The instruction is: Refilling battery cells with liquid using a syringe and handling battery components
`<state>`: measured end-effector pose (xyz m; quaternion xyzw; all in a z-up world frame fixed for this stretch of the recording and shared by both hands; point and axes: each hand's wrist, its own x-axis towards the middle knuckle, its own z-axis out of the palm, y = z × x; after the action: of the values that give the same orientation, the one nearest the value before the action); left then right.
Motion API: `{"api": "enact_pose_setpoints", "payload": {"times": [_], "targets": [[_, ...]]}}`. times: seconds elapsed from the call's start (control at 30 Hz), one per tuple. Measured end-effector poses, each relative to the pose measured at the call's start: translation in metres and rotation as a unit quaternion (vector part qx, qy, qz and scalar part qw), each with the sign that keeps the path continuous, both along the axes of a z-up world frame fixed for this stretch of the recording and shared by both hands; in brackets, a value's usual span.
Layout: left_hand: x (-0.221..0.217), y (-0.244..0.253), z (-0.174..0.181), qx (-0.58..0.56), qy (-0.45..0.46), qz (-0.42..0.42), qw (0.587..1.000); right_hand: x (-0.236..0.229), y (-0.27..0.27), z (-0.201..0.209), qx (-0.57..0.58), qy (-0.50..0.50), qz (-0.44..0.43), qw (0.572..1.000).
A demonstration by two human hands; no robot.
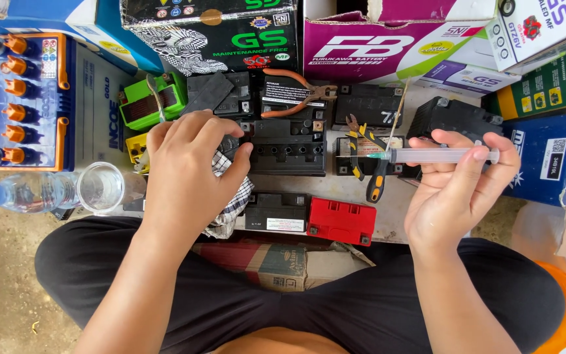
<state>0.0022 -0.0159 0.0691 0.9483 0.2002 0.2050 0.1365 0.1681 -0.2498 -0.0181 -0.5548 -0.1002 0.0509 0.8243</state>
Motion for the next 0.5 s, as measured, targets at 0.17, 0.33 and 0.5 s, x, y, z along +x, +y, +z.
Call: {"api": "enact_pose_setpoints", "payload": {"times": [0.17,0.33,0.5], "targets": [[0.0027,0.0002,0.0031,0.020,0.014,-0.011,1.000,0.0000,-0.0015,-0.0010,0.004,-0.003,0.004,1.000],[0.0031,0.0013,0.0012,0.017,0.016,-0.017,1.000,-0.0020,-0.0002,0.0007,0.002,-0.005,0.006,1.000],[0.0040,0.0030,0.0003,-0.024,0.028,-0.012,0.999,-0.0023,-0.0005,-0.0011,0.003,-0.019,0.019,1.000]]}}
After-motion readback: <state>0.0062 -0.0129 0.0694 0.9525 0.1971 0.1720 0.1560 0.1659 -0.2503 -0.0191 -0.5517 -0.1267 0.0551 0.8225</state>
